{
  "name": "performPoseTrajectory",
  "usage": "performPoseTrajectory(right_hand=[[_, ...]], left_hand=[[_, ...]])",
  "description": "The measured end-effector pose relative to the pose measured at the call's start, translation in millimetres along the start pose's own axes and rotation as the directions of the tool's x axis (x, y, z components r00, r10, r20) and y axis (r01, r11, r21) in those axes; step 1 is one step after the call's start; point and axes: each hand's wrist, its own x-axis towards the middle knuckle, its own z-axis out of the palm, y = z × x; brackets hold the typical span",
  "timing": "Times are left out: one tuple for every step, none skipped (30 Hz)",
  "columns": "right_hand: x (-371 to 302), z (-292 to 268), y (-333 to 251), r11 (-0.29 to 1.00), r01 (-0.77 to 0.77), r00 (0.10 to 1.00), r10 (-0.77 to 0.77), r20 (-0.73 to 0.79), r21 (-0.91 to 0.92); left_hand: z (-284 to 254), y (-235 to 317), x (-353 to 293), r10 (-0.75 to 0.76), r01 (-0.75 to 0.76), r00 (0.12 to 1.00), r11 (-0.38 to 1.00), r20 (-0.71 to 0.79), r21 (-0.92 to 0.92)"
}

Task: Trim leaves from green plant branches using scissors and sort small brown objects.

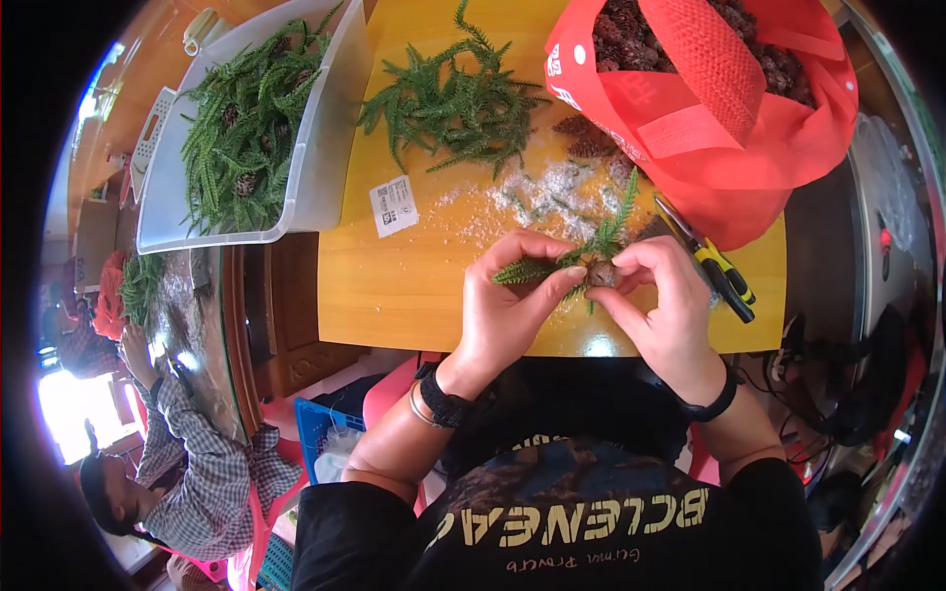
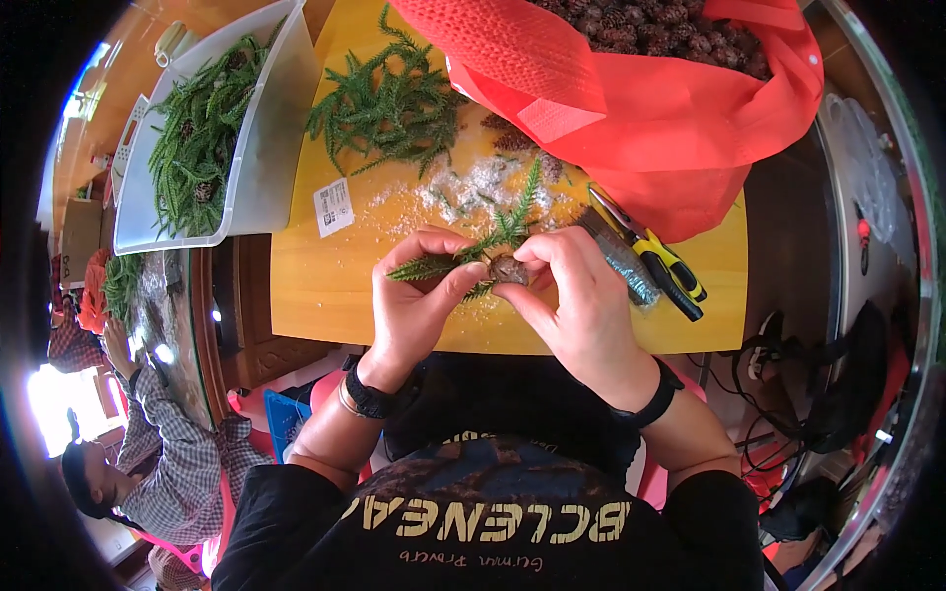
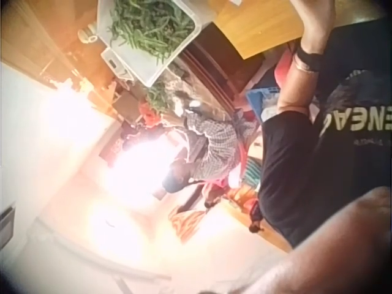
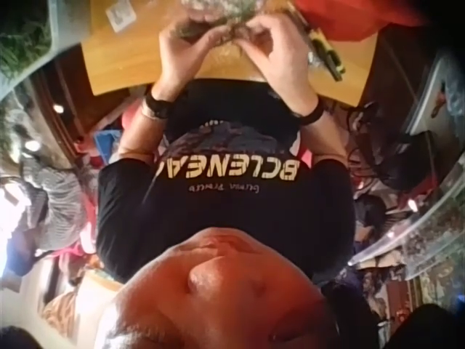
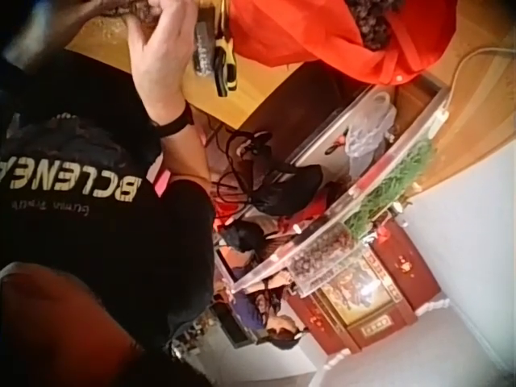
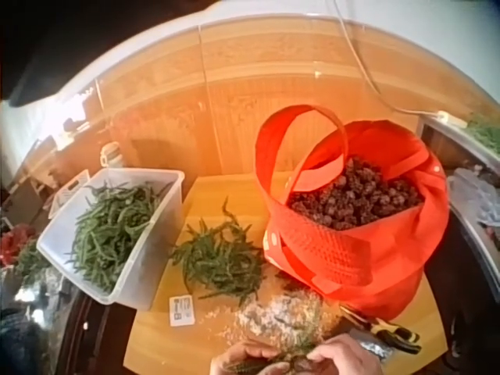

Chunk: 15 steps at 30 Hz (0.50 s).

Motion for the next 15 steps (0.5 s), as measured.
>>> performPoseTrajectory(right_hand=[[-0.6, 0.6, 0.8, 1.0, 0.023, 1.0, -0.023, -0.012, 0.011], [-0.8, 0.8, 0.9, 0.999, 0.046, 0.999, -0.046, -0.024, 0.022], [0.0, 1.4, -0.1, 0.999, 0.046, 0.999, -0.046, -0.024, 0.02], [1.7, 2.6, -2.3, 0.998, 0.062, 0.997, -0.061, -0.038, 0.034], [2.7, 3.4, -3.6, 0.996, 0.078, 0.996, -0.076, -0.053, 0.047], [2.7, 4.0, -3.9, 0.996, 0.08, 0.996, -0.077, -0.053, 0.047], [2.7, 4.5, -4.2, 0.996, 0.083, 0.996, -0.081, -0.044, 0.041], [2.6, 4.8, -4.2, 0.996, 0.086, 0.996, -0.085, -0.035, 0.035], [2.4, 4.1, -3.1, 0.996, 0.086, 0.996, -0.085, -0.035, 0.034], [2.2, 3.1, -1.0, 0.996, 0.085, 0.996, -0.083, -0.032, 0.037], [2.1, 2.3, 0.2, 0.996, 0.083, 0.996, -0.082, -0.03, 0.04], [2.1, 3.3, -0.7, 0.996, 0.083, 0.996, -0.082, -0.031, 0.04], [2.2, 5.0, -2.2, 0.996, 0.075, 0.996, -0.072, -0.056, 0.05], [2.2, 5.9, -3.0, 0.996, 0.067, 0.995, -0.063, -0.081, 0.059], [2.0, 6.1, -1.0, 0.996, 0.067, 0.995, -0.063, -0.081, 0.057]], left_hand=[[0.4, -0.2, -0.7, 0.009, -0.009, 1.0, 1.0, -0.005, 0.015], [1.2, 0.4, -1.5, 0.01, -0.01, 1.0, 1.0, -0.006, 0.016], [2.2, 0.6, -1.8, 0.014, -0.014, 1.0, 1.0, -0.011, -0.019], [2.8, 1.1, -1.8, 0.017, -0.018, 1.0, 0.998, -0.017, -0.054], [3.2, 1.8, -1.5, 0.018, -0.019, 1.0, 0.998, -0.016, -0.055], [2.9, 2.9, -1.4, 0.016, -0.017, 1.0, 0.997, -0.016, -0.08], [2.8, 3.4, -1.3, 0.014, -0.015, 1.0, 0.994, -0.015, -0.106], [2.7, 2.9, -1.4, 0.015, -0.017, 1.0, 0.994, -0.015, -0.106], [3.1, 1.8, -1.6, 0.003, -0.003, 1.0, 0.993, 0.0, -0.114], [3.4, 0.9, -1.7, -0.008, 0.01, 1.0, 0.992, 0.016, -0.122], [3.3, 0.6, -2.0, -0.007, 0.009, 1.0, 0.992, 0.016, -0.123], [2.3, 0.7, -2.6, -0.01, 0.013, 1.0, 0.993, 0.023, -0.119], [1.6, 0.5, -3.0, -0.013, 0.017, 0.999, 0.993, 0.03, -0.115], [1.0, -0.6, -2.5, -0.013, 0.016, 0.999, 0.993, 0.03, -0.115], [0.2, -2.6, -1.2, 0.006, -0.001, 0.999, 0.989, 0.035, -0.149]])
